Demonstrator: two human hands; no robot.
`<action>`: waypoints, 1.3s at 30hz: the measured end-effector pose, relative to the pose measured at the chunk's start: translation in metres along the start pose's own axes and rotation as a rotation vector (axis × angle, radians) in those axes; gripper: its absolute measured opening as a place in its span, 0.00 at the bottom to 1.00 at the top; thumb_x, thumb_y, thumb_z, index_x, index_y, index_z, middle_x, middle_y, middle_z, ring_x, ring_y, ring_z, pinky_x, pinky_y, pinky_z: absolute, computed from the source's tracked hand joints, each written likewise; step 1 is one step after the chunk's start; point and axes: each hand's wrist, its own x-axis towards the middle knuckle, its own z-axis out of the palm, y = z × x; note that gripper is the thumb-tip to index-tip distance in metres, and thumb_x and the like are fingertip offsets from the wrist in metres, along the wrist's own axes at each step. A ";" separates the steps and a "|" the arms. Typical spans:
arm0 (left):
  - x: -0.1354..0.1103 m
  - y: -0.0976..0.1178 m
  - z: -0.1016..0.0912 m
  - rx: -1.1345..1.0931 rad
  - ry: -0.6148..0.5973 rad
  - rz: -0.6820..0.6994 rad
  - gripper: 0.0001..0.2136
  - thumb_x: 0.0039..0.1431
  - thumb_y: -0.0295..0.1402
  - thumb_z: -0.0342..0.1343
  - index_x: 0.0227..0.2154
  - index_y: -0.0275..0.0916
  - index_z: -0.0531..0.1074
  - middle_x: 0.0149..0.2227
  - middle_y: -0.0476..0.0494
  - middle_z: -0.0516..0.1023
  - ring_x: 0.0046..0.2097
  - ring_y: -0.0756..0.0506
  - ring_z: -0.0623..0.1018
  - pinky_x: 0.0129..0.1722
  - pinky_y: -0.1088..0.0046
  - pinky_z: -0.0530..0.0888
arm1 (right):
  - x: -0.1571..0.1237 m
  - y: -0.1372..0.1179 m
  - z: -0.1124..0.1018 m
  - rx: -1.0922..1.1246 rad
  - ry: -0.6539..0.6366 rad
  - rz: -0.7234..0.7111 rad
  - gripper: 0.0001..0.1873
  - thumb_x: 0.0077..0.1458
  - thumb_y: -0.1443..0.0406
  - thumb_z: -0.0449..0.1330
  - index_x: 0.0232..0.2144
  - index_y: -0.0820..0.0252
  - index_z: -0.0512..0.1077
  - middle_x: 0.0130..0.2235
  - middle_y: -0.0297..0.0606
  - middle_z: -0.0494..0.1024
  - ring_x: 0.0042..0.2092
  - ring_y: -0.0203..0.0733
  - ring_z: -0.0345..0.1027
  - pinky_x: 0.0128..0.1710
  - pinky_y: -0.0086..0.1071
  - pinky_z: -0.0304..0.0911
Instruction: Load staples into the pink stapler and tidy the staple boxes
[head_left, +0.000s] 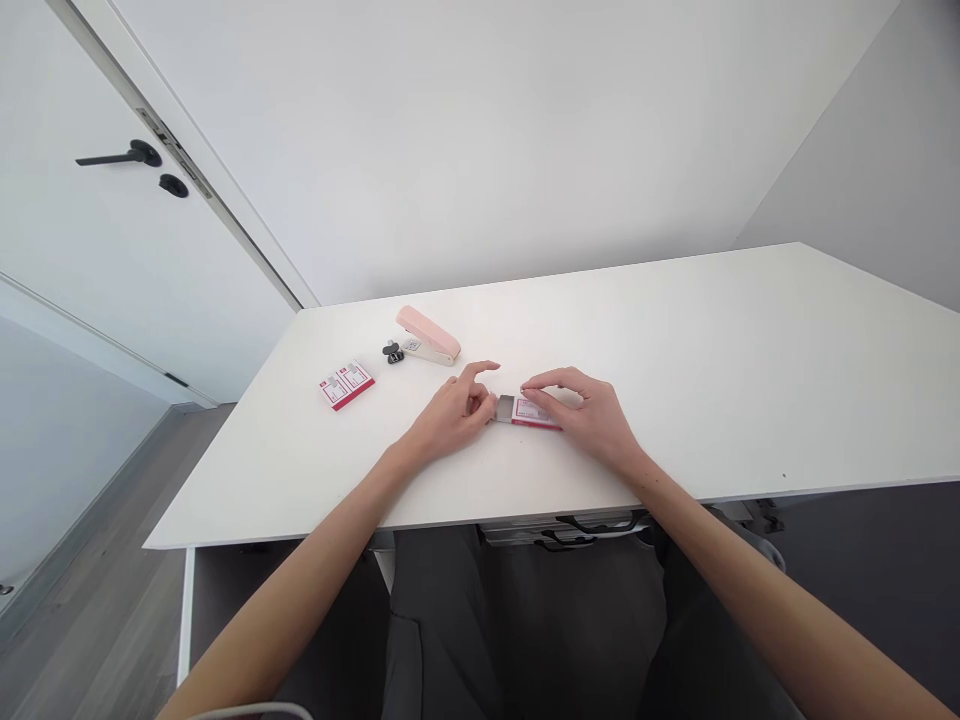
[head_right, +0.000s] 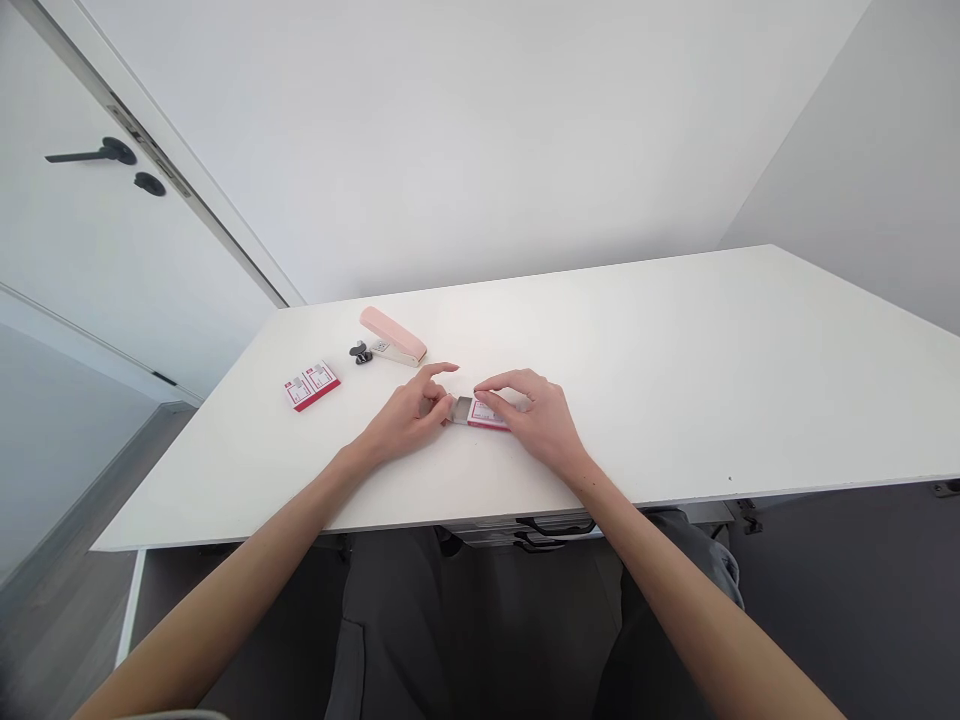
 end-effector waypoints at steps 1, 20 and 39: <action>0.000 0.000 0.000 0.006 -0.003 0.008 0.20 0.71 0.37 0.47 0.63 0.44 0.60 0.28 0.55 0.77 0.32 0.46 0.75 0.37 0.69 0.70 | 0.000 0.001 0.000 -0.013 0.003 -0.032 0.06 0.62 0.57 0.66 0.37 0.47 0.83 0.44 0.34 0.86 0.50 0.50 0.76 0.52 0.46 0.69; -0.001 0.000 0.001 -0.011 -0.016 0.012 0.19 0.71 0.38 0.47 0.62 0.44 0.62 0.28 0.54 0.77 0.31 0.47 0.75 0.35 0.70 0.69 | -0.002 0.005 0.003 -0.121 -0.148 -0.165 0.07 0.64 0.58 0.64 0.44 0.47 0.80 0.48 0.37 0.84 0.53 0.50 0.76 0.55 0.48 0.70; -0.001 0.002 0.001 -0.014 -0.004 0.015 0.19 0.70 0.39 0.48 0.61 0.44 0.63 0.27 0.55 0.75 0.30 0.48 0.72 0.34 0.71 0.68 | -0.004 0.006 0.005 -0.232 -0.288 -0.170 0.07 0.62 0.61 0.65 0.43 0.45 0.82 0.57 0.40 0.75 0.57 0.53 0.70 0.56 0.51 0.70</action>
